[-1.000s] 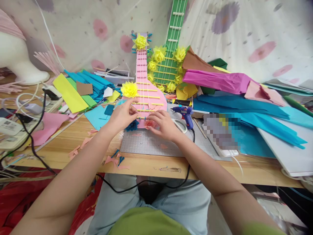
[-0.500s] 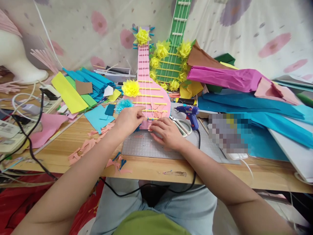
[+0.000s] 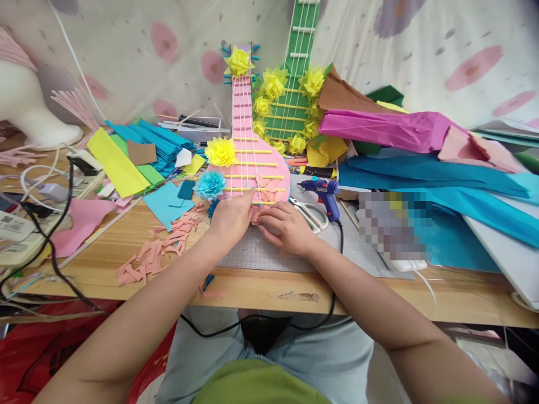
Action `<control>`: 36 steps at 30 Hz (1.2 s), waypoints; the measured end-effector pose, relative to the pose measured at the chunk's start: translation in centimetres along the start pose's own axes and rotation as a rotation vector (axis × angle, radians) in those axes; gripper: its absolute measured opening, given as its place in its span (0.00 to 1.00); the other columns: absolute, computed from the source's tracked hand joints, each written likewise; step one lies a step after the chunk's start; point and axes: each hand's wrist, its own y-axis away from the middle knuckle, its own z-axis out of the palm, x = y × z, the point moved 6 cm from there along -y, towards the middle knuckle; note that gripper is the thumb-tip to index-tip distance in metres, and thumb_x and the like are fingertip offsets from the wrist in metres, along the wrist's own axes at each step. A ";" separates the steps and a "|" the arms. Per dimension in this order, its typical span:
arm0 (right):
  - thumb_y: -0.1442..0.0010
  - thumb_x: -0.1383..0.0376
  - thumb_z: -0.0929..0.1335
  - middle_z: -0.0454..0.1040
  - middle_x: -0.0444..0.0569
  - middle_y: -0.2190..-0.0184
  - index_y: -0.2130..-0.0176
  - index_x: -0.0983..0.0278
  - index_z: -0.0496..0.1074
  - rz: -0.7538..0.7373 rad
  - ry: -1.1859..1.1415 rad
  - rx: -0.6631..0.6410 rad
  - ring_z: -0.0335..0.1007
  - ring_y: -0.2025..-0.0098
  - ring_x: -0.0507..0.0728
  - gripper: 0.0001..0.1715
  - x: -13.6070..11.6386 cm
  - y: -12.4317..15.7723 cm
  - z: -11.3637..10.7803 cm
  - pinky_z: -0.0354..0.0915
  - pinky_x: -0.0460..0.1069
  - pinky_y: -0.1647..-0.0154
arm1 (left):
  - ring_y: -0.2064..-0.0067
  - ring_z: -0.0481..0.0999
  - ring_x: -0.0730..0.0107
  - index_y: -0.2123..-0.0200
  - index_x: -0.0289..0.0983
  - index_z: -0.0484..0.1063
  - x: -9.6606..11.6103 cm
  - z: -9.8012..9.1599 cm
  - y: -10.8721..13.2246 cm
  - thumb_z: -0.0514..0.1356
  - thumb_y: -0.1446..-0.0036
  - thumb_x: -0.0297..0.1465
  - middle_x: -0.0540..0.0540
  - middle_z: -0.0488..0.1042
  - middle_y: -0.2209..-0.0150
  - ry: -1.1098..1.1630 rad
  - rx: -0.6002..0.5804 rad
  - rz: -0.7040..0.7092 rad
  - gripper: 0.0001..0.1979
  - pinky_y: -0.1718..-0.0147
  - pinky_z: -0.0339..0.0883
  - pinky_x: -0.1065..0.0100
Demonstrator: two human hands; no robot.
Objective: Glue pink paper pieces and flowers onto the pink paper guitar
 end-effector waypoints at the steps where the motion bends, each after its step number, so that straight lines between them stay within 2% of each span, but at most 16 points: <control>1: 0.39 0.66 0.64 0.78 0.51 0.60 0.61 0.63 0.74 0.008 -0.009 -0.008 0.70 0.58 0.58 0.10 0.1 0.0 0.0 0.66 0.54 0.56 | 0.62 0.79 0.61 0.43 0.39 0.66 0.1 0.0 0.0 0.53 0.41 0.29 0.45 0.80 0.63 -0.005 -0.009 -0.008 0.22 0.68 0.67 0.67; 4: 0.39 0.65 0.64 0.77 0.52 0.58 0.60 0.62 0.73 0.080 -0.041 0.015 0.70 0.57 0.58 0.10 0.5 0.1 -0.1 0.66 0.55 0.55 | 0.61 0.79 0.61 0.43 0.39 0.66 0.3 -0.3 -0.1 0.53 0.41 0.28 0.44 0.80 0.62 0.012 -0.008 -0.018 0.22 0.66 0.67 0.66; 9: 0.40 0.64 0.64 0.75 0.54 0.60 0.59 0.62 0.70 0.367 -0.049 0.180 0.69 0.56 0.59 0.09 2.0 0.7 -0.7 0.65 0.55 0.56 | 0.59 0.79 0.63 0.46 0.38 0.70 -0.6 -1.6 0.0 0.55 0.45 0.26 0.45 0.80 0.61 0.115 0.045 -0.082 0.21 0.61 0.68 0.66; 14: 0.40 0.60 0.65 0.75 0.53 0.65 0.60 0.63 0.68 0.491 -0.063 0.120 0.69 0.60 0.60 0.10 2.3 0.6 0.6 0.63 0.53 0.60 | 0.62 0.78 0.67 0.47 0.38 0.70 -1.8 -3.9 0.0 0.56 0.46 0.26 0.46 0.80 0.62 0.195 0.121 -0.157 0.22 0.62 0.68 0.68; 19: 0.41 0.58 0.66 0.75 0.53 0.65 0.59 0.64 0.69 0.440 -0.049 0.099 0.68 0.61 0.60 0.13 1.8 0.0 1.2 0.62 0.54 0.60 | 0.63 0.78 0.67 0.47 0.38 0.70 -1.9 -4.9 -0.2 0.57 0.47 0.25 0.47 0.80 0.65 0.220 0.149 -0.162 0.22 0.62 0.68 0.68; 27: 0.37 0.57 0.63 0.74 0.55 0.63 0.51 0.65 0.70 0.305 0.137 0.014 0.64 0.59 0.61 0.20 0.6 -0.6 1.8 0.61 0.55 0.56 | 0.61 0.79 0.65 0.50 0.36 0.72 -2.2 -4.0 -0.3 0.57 0.46 0.26 0.45 0.80 0.64 0.212 0.159 -0.124 0.19 0.61 0.68 0.67; 33: 0.36 0.56 0.62 0.73 0.53 0.66 0.59 0.63 0.74 0.269 0.176 0.006 0.63 0.61 0.59 0.17 0.2 -0.8 1.6 0.60 0.54 0.59 | 0.60 0.79 0.65 0.50 0.36 0.72 -2.2 -4.2 -0.3 0.56 0.46 0.26 0.45 0.80 0.63 0.185 0.153 -0.114 0.19 0.60 0.68 0.67; 36: 0.36 0.57 0.62 0.74 0.52 0.65 0.61 0.63 0.75 0.243 0.169 -0.003 0.63 0.61 0.59 0.16 0.1 -0.6 1.4 0.59 0.53 0.60 | 0.61 0.78 0.66 0.49 0.37 0.71 -1.8 -3.9 -0.7 0.55 0.45 0.26 0.45 0.80 0.62 0.165 0.110 -0.042 0.20 0.61 0.68 0.68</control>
